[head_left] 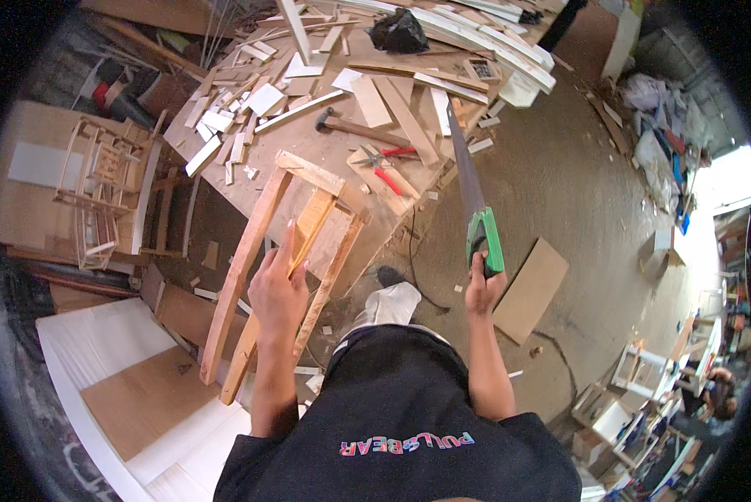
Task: The person assembles a wooden stool by hammering nails into the wooden frame, sawing off an excess piece of wood from one of the legs, and placing a brace between the legs.
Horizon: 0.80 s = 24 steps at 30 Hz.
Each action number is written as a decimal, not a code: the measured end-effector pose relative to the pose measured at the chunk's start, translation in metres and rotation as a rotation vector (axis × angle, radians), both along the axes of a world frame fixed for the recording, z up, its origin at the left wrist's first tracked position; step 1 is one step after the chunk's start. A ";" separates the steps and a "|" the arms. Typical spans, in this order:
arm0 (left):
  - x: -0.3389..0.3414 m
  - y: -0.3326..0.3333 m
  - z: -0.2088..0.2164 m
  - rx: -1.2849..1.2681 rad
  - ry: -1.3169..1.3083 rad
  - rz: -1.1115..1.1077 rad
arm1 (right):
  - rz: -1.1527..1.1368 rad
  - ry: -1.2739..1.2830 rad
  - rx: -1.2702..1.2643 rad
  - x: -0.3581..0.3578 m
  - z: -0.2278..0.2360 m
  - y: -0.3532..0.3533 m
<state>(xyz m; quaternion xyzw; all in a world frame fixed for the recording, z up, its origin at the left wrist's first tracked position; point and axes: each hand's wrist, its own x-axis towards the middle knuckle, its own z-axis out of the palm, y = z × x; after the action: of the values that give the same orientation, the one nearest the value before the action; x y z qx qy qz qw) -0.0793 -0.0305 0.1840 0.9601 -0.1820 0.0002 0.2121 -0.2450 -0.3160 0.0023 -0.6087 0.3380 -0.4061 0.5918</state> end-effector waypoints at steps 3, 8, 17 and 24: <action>-0.016 0.026 -0.019 0.007 -0.089 -0.120 | -0.109 -0.054 0.069 -0.046 -0.008 0.041; -0.029 0.043 -0.048 0.012 -0.072 -0.218 | -0.211 0.080 0.060 -0.096 -0.014 0.089; 0.001 0.047 -0.029 0.150 0.086 -0.453 | -0.352 0.129 0.065 -0.098 -0.017 0.163; 0.055 0.038 -0.021 -0.014 -0.165 -0.889 | -0.393 0.144 0.235 -0.050 0.018 0.238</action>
<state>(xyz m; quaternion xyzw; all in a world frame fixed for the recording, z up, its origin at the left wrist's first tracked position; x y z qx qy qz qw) -0.0243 0.0077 0.1633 0.7840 -0.5930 -0.0130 0.1830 -0.2950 -0.0778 0.0204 -0.4853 0.5364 -0.4270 0.5426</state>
